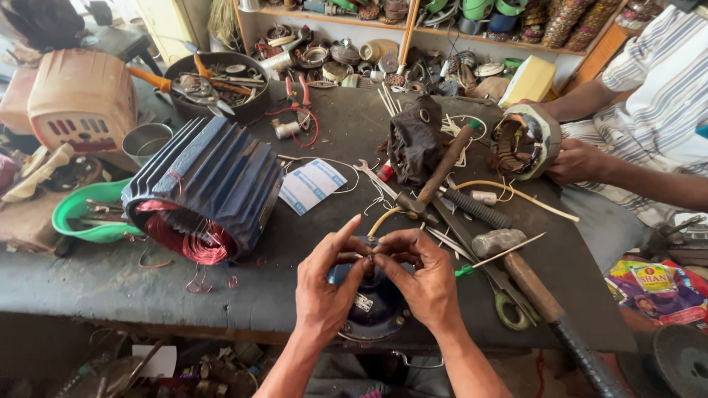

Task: The person uses a metal file to smooth the edge of a circular motor component, then uses a hammer to tap it into place. They then use a screwdriver to tighten screws on the component's base.

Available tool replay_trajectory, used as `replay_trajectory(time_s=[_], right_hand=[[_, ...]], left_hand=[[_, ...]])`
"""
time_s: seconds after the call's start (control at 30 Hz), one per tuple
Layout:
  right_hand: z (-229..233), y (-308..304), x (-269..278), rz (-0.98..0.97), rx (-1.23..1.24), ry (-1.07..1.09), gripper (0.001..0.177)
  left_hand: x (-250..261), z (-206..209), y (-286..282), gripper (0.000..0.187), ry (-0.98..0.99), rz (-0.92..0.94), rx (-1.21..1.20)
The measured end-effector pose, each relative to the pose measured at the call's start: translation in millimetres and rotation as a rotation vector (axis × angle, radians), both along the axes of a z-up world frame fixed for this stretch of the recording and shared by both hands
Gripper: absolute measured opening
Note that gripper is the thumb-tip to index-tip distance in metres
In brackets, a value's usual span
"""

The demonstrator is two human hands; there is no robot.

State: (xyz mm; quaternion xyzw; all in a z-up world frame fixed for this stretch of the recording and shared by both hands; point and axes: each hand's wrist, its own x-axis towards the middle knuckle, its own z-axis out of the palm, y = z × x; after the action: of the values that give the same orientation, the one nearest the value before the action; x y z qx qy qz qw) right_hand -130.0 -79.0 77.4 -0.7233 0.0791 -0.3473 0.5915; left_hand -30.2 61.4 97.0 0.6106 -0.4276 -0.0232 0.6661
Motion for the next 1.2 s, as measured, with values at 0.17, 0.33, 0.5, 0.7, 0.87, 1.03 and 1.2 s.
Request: replay_trajectory(time_s=[0.17,0.33,0.5,0.7,0.87,1.03,1.2], right_hand=[[-11.5,1.0,0.6,0.031,0.15,-0.011,0.02],[-16.7,0.8,3.2,0.057,0.172,-0.048,0.024],[-15.5,4.0,3.0,0.062,0.127,-0.082,0.03],[5.0,9.4,-3.7,0.064,-0.008,-0.048,0.04],[33.5,6.3,-6.0,0.069,-0.219,0.091,0.056],[52.0,1.2,-0.4,0.142,-0.286,0.166,0.055],[62.4,-6.6,9.5,0.261,-0.298,0.215,0.057]], left_hand=[[4.6,-5.7,-3.1,0.074,0.078,-0.031,-0.009],[4.6,-16.3,-10.5,0.084,0.254,-0.122,-0.09],[1.3,-23.5,-15.5,0.085,0.421,-0.202,-0.181],[-2.7,-24.9,-16.0,0.088,0.582,-0.288,-0.273],[-0.1,-26.7,-13.2,0.09,0.563,-0.268,-0.277],[4.9,-29.8,-14.3,0.09,0.544,-0.25,-0.303],[6.3,-26.3,-13.5,0.09,0.313,-0.088,-0.17]])
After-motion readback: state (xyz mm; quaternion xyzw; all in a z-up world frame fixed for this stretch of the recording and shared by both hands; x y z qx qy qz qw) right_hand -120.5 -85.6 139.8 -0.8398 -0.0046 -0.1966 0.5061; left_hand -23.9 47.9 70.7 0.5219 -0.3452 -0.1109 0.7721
